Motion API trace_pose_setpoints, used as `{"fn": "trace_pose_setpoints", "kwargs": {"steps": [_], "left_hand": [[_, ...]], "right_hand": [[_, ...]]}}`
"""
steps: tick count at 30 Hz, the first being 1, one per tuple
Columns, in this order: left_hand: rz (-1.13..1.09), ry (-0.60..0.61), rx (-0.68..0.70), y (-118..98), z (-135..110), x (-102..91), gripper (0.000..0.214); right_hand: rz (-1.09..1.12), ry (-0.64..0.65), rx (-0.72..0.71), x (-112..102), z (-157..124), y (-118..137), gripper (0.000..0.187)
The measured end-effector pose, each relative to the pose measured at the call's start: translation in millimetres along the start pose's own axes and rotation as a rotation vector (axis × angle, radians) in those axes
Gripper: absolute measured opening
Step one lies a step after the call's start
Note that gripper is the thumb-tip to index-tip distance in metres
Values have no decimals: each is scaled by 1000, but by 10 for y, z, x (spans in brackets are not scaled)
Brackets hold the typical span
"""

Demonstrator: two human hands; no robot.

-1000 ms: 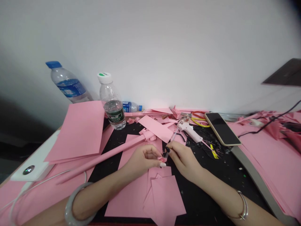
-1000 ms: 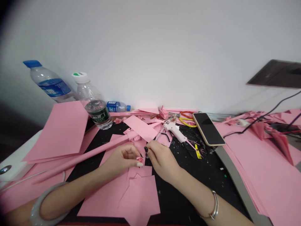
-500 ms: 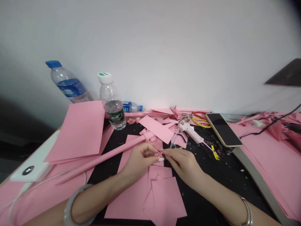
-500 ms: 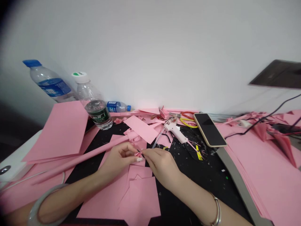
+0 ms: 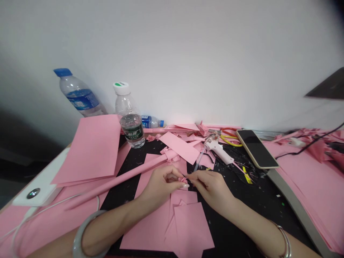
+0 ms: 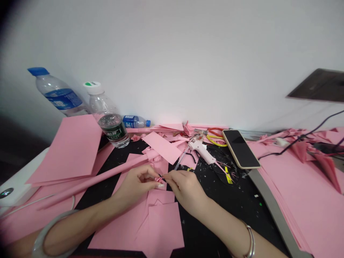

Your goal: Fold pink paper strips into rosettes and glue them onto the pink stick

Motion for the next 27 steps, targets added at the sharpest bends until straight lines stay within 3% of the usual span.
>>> {"fn": "trace_pose_setpoints", "kwargs": {"steps": [22, 27], "left_hand": [[8, 4, -10, 8, 1, 18, 16], [-41, 3, -4, -17, 13, 9, 14]], "right_hand": [[-33, 46, 28, 38, -22, -20, 21], [-27, -10, 4, -3, -15, -20, 13]]}}
Point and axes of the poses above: each hand's wrist, its own z-axis towards the middle knuckle, its own x-axis out of the palm, y = z × x, the point moved 8 cm from there along z, towards the middle knuckle, and after that the axes turned 1 degree about x, right-handed, at the moved point
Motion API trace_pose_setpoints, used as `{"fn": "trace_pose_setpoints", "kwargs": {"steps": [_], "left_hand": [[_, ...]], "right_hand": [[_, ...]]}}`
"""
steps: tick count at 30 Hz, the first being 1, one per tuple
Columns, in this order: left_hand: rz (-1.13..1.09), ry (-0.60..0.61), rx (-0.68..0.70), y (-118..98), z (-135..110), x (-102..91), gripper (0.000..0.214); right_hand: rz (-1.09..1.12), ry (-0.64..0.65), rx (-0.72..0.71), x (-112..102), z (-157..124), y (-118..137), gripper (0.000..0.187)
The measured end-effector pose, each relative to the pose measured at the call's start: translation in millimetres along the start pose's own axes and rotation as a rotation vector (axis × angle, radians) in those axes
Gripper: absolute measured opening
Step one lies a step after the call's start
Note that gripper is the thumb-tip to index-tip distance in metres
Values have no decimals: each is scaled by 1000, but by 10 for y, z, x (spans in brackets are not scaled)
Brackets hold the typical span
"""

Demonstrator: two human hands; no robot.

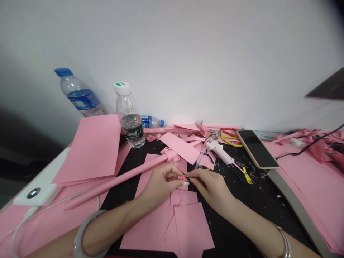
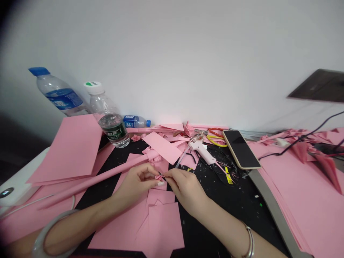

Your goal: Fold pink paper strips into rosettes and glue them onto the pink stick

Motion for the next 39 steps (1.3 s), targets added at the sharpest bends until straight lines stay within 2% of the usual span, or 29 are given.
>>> {"fn": "trace_pose_setpoints", "kwargs": {"steps": [7, 13, 22, 28, 39], "left_hand": [[8, -9, 4, -8, 9, -19, 13], [62, -1, -12, 13, -4, -15, 13], [55, 15, -25, 75, 1, 1, 15], [75, 21, -16, 63, 0, -3, 15], [25, 36, -39, 67, 2, 10, 16]], "right_hand": [[-80, 17, -41, 13, 4, 7, 16], [-96, 135, -84, 62, 27, 35, 19], [-140, 240, -121, 114, 9, 37, 24], [-173, 261, -136, 120, 16, 62, 28], [-109, 261, -109, 92, 34, 54, 22]]}}
Point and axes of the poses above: each hand's wrist, its own z-axis towards the middle knuckle, its own x-axis out of the palm, y = z × x, the point moved 8 cm from there along z, towards the middle knuckle, and after that the axes turned 1 degree about x, right-handed, at the moved point
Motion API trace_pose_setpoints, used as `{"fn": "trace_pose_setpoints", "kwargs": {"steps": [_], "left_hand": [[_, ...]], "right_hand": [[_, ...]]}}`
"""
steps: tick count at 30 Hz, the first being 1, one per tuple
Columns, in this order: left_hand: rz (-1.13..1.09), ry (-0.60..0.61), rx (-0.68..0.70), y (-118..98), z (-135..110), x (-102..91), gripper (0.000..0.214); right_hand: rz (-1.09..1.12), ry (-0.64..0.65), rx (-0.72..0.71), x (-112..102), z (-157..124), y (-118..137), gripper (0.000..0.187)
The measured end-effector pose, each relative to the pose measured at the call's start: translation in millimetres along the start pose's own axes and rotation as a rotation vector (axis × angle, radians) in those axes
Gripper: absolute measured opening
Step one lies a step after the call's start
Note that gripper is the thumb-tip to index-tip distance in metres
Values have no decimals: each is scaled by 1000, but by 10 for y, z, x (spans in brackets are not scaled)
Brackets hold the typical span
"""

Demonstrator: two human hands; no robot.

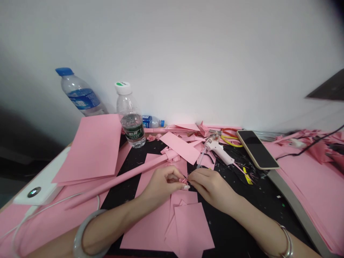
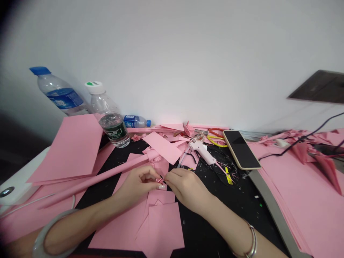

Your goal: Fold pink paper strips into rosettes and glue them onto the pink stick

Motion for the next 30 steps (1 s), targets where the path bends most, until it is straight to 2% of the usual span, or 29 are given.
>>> {"fn": "trace_pose_setpoints", "kwargs": {"steps": [6, 14, 21, 27, 30], "left_hand": [[-28, 8, 5, 10, 4, 2, 17], [-26, 13, 2, 29, 10, -1, 17], [-12, 0, 36, -49, 2, -3, 11], [-15, -44, 55, -120, 17, -36, 15], [-3, -55, 72, -128, 18, -45, 13]], "right_hand": [[4, 31, 13, 20, -7, -6, 22], [-29, -13, -29, 6, -10, 22, 24], [5, -70, 44, -26, 3, -19, 18], [46, -84, 32, -48, 1, 8, 16], [110, -144, 32, -118, -14, 22, 20]]}}
Point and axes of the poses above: each hand's wrist, its own z-axis towards the middle knuckle, its own x-axis out of the palm, y = z × x, the point moved 8 cm from there along z, towards the middle knuckle, and after that the axes turned 1 degree about x, right-handed, at the moved point
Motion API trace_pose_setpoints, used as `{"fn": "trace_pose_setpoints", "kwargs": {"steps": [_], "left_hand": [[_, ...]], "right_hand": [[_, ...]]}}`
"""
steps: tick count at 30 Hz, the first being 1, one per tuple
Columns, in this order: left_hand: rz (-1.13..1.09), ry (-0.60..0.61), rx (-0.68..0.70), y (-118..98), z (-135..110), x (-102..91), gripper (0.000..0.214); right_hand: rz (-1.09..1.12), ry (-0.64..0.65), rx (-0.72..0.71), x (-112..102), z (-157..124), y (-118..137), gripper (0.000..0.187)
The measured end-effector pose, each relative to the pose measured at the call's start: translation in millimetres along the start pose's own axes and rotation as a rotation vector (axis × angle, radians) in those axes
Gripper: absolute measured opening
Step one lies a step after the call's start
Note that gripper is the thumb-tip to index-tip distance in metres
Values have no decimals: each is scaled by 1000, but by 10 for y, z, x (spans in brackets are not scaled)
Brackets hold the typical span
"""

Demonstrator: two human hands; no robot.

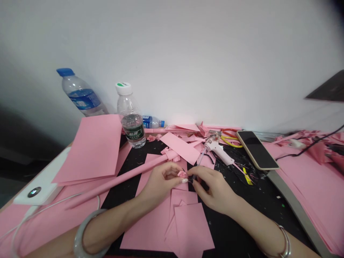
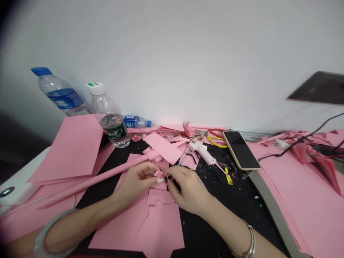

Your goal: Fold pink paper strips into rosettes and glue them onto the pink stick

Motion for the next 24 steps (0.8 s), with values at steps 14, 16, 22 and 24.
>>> {"fn": "trace_pose_setpoints", "kwargs": {"steps": [14, 16, 22, 24], "left_hand": [[203, 72, -3, 13, -73, 75, 14], [164, 67, -24, 30, -80, 82, 14], [211, 77, 25, 20, -86, 79, 12], [241, 90, 52, 9, -83, 78, 12]], "right_hand": [[223, -117, -30, 38, -5, 29, 14], [238, -109, 17, 56, -11, -13, 17], [317, -38, 186, 137, -20, -155, 18], [327, -37, 213, 146, -21, -176, 16]]}}
Point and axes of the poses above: each hand's wrist, its own z-axis towards the middle knuckle, its own x-axis out of the palm, y = z × x, the point moved 8 cm from there along z, towards the middle knuckle, and after that the axes turned 1 degree about x, right-handed, at the moved point
